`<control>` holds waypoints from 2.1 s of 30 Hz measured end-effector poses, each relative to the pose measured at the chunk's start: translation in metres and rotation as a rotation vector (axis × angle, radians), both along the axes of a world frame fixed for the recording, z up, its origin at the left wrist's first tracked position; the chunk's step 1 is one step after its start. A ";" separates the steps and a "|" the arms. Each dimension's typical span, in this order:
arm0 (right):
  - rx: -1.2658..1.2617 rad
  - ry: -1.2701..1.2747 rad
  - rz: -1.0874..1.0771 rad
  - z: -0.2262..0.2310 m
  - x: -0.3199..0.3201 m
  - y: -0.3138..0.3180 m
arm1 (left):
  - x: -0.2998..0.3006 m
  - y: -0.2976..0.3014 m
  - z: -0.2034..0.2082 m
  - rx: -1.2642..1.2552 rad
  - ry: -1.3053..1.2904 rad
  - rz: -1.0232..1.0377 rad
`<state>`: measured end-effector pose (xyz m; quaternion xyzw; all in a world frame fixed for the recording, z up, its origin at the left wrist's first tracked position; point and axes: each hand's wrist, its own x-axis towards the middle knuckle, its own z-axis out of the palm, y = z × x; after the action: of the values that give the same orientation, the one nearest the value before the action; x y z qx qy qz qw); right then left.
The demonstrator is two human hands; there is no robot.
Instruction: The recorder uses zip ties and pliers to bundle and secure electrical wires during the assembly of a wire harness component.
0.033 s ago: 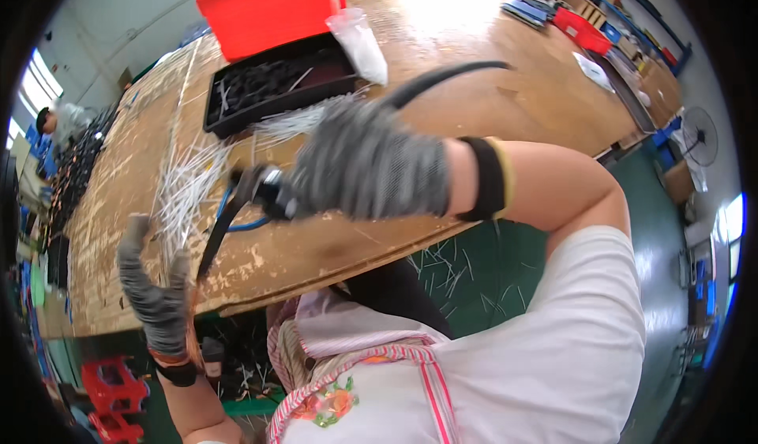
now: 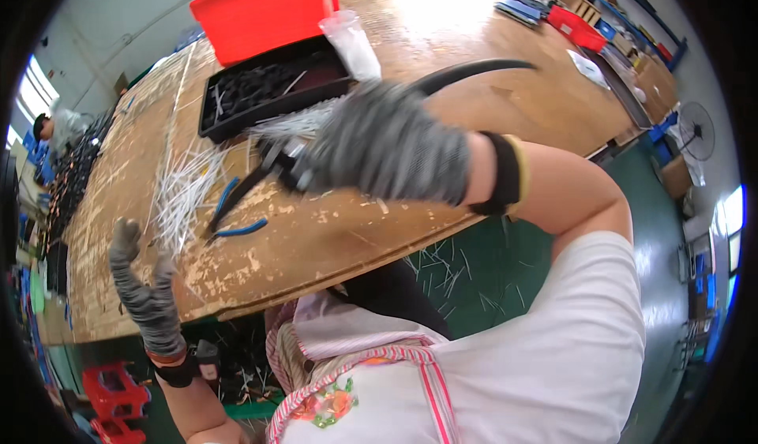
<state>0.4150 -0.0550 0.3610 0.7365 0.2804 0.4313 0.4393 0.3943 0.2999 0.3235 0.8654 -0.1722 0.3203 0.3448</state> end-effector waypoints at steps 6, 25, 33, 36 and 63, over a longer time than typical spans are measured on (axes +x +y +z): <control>0.843 0.263 -0.002 0.006 0.025 -0.210 | 0.000 0.005 -0.094 -0.144 0.203 -0.035; 1.577 1.055 -0.621 -0.170 0.290 -0.241 | -0.013 -0.049 -0.161 0.195 0.150 0.165; 1.240 1.041 -0.818 -0.136 0.177 -0.172 | -0.013 -0.048 -0.157 0.219 0.191 0.161; 1.137 1.085 -0.863 -0.145 0.149 -0.180 | -0.011 -0.048 -0.157 0.260 0.155 0.163; 1.157 1.138 0.128 -0.089 0.055 -0.018 | -0.009 -0.048 -0.151 0.216 0.045 0.138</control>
<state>0.4701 -0.0728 0.2722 0.9359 0.2348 0.0918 -0.2461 0.3850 0.2518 0.1727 0.9142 -0.1378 0.3036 0.2305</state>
